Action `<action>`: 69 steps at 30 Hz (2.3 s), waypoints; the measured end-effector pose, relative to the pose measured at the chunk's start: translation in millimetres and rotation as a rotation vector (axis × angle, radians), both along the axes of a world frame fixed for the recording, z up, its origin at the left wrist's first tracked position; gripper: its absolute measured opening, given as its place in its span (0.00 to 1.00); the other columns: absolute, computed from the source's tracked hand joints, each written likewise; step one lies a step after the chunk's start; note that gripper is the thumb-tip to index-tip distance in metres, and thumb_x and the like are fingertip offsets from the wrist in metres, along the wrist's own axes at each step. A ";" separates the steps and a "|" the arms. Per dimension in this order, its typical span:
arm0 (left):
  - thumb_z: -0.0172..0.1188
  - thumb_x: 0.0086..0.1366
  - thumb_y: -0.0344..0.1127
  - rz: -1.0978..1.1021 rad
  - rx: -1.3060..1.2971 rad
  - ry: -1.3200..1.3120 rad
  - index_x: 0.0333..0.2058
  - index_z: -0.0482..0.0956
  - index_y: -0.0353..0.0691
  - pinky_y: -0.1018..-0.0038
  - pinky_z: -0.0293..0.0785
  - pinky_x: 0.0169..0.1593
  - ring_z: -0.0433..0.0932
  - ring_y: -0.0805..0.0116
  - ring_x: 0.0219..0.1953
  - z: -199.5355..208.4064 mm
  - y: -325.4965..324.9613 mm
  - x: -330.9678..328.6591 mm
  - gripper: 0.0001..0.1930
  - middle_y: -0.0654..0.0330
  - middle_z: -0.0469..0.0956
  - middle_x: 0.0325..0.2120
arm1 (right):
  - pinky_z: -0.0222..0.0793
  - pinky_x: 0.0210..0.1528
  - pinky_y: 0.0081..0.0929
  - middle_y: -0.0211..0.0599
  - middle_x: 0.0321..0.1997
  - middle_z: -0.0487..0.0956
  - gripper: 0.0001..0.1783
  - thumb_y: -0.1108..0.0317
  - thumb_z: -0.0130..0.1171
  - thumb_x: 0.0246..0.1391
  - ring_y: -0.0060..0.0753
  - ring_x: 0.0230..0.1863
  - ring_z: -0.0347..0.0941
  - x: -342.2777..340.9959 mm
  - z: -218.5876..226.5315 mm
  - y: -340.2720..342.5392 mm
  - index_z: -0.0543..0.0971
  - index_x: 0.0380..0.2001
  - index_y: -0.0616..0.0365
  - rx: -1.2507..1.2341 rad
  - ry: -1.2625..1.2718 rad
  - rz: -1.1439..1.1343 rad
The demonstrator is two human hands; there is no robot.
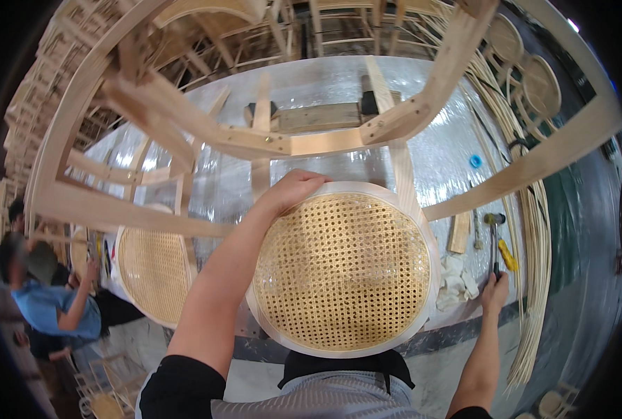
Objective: The person trims excess cane webbing from the edge of a chair seat using a utility knife. They then use a hammer to tap a wooden trim piece into place around the perimeter of the seat. The person continues trimming and adjusting the cane webbing.
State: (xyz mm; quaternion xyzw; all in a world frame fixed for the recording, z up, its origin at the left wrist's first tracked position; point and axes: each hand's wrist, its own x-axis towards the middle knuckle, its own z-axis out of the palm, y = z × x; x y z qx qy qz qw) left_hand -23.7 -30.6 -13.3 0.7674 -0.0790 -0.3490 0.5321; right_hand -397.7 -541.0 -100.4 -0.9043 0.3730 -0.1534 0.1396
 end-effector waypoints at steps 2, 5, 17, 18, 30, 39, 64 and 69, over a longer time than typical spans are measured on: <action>0.57 0.78 0.40 0.028 0.038 -0.110 0.53 0.89 0.34 0.69 0.80 0.54 0.85 0.66 0.48 -4.9 0.6 -2.8 0.18 0.53 0.89 0.47 | 0.75 0.46 0.46 0.54 0.37 0.83 0.18 0.60 0.58 0.74 0.62 0.39 0.80 -16.2 18.9 -0.6 0.79 0.52 0.67 0.012 -0.036 0.022; 0.55 0.79 0.44 -0.031 0.251 -0.382 0.52 0.88 0.34 0.64 0.80 0.56 0.87 0.55 0.49 -9.3 12.0 -11.7 0.20 0.49 0.89 0.47 | 0.72 0.36 0.36 0.41 0.33 0.80 0.18 0.61 0.52 0.78 0.40 0.32 0.76 -52.4 35.6 45.9 0.78 0.52 0.67 0.260 -0.069 -0.005; 0.48 0.80 0.49 -0.120 0.391 -0.644 0.51 0.86 0.34 0.50 0.76 0.62 0.82 0.36 0.54 -17.0 4.5 -12.9 0.25 0.40 0.86 0.50 | 0.78 0.48 0.37 0.54 0.48 0.84 0.23 0.68 0.49 0.78 0.45 0.43 0.83 55.4 96.4 288.9 0.73 0.69 0.68 0.679 -0.066 0.562; 0.48 0.80 0.49 -0.118 0.389 -0.639 0.51 0.86 0.34 0.50 0.76 0.62 0.82 0.36 0.54 -17.9 4.3 -16.0 0.25 0.40 0.86 0.50 | 0.79 0.50 0.40 0.58 0.51 0.84 0.23 0.69 0.48 0.77 0.51 0.45 0.85 63.5 91.9 296.8 0.73 0.69 0.68 0.616 -0.060 0.593; 0.49 0.79 0.50 -0.071 0.404 -0.577 0.51 0.87 0.36 0.50 0.75 0.63 0.82 0.37 0.57 -16.4 8.1 -16.9 0.25 0.41 0.85 0.52 | 0.80 0.49 0.47 0.64 0.52 0.84 0.24 0.72 0.51 0.76 0.63 0.48 0.85 105.8 90.3 327.0 0.72 0.70 0.67 0.457 -0.030 0.643; 0.49 0.79 0.50 -0.094 0.409 -0.573 0.50 0.88 0.37 0.50 0.75 0.64 0.82 0.37 0.56 -15.9 6.7 -14.1 0.24 0.41 0.85 0.52 | 0.79 0.47 0.46 0.62 0.46 0.84 0.24 0.72 0.52 0.76 0.62 0.45 0.85 106.3 83.6 327.9 0.73 0.70 0.69 0.408 -0.081 0.651; 0.49 0.79 0.50 -0.084 0.424 -0.530 0.50 0.88 0.37 0.50 0.75 0.64 0.82 0.37 0.56 -15.2 6.1 -12.0 0.24 0.41 0.85 0.52 | 0.78 0.42 0.41 0.57 0.40 0.83 0.23 0.72 0.53 0.76 0.51 0.38 0.84 108.8 86.1 336.8 0.74 0.69 0.69 0.447 -0.076 0.626; 0.49 0.79 0.50 -0.085 0.418 -0.522 0.50 0.88 0.37 0.51 0.75 0.64 0.82 0.37 0.57 -17.6 7.1 -12.3 0.24 0.41 0.85 0.52 | 0.78 0.42 0.40 0.56 0.41 0.83 0.23 0.72 0.53 0.76 0.49 0.36 0.83 107.4 85.2 339.6 0.74 0.69 0.68 0.399 -0.117 0.652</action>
